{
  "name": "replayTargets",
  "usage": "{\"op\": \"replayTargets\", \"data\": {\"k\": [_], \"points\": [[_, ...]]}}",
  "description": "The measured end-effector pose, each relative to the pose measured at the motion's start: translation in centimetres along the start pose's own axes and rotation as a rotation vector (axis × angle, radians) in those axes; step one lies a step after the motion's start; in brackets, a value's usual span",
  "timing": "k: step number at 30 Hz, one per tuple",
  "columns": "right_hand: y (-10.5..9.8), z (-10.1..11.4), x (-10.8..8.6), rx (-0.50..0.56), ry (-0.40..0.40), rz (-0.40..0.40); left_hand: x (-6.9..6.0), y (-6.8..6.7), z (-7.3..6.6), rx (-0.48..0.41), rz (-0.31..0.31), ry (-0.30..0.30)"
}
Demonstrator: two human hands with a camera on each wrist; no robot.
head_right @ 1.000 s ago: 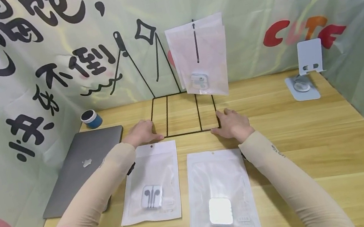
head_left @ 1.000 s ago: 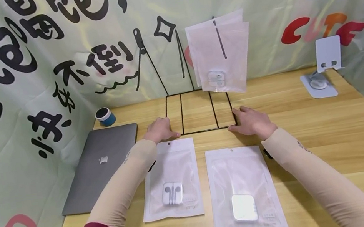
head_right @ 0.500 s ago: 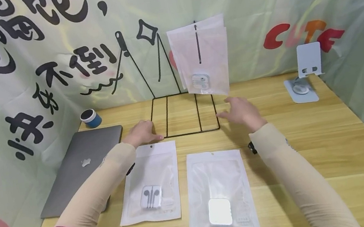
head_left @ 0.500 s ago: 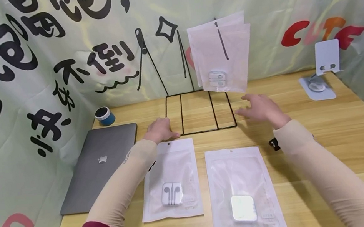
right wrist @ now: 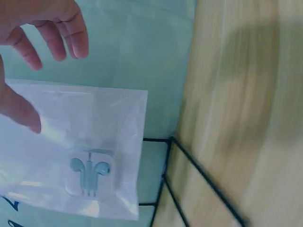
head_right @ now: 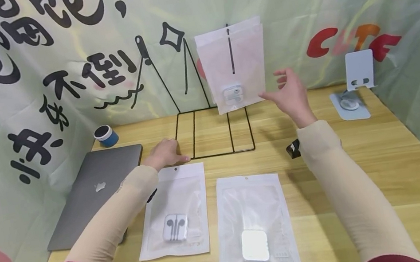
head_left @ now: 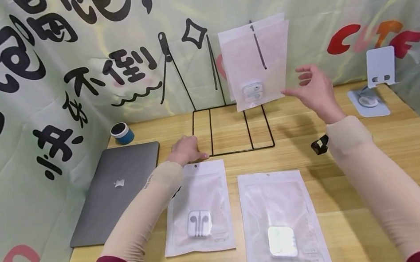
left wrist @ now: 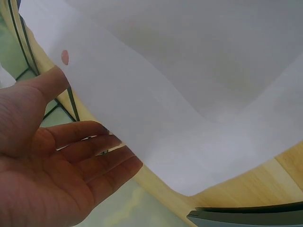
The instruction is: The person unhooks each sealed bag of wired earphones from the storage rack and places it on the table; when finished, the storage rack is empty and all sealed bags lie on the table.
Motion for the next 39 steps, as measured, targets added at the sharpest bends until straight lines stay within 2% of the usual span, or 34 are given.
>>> {"op": "replayTargets", "data": {"k": [7,13,22,32,39], "points": [[-0.1,1.2,2.3,0.17,0.057,0.058,0.1,0.1,0.0,0.003,-0.002,-0.002],[0.5,2.2,3.5,0.226,0.066,0.133,0.2,0.2,0.1,-0.004,-0.019,-0.001],[1.4,2.7,4.6,0.255,0.091,0.176,0.2,0.3,0.1,0.0,-0.023,0.005],[1.5,2.3,5.4,0.235,0.114,0.165,0.0,0.1,0.0,0.003,-0.025,0.005],[1.7,2.2,5.4,0.214,0.158,0.158,-0.1,0.1,0.0,-0.001,-0.022,0.0]]}}
Point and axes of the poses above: each hand's wrist, its own x-axis towards the middle knuckle, its own y-axis out of the palm, z = x × y, the point moved 3 cm from there along x, towards the middle knuckle, and after that the axes turned 14 degrees about x, right-handed, at the moved point
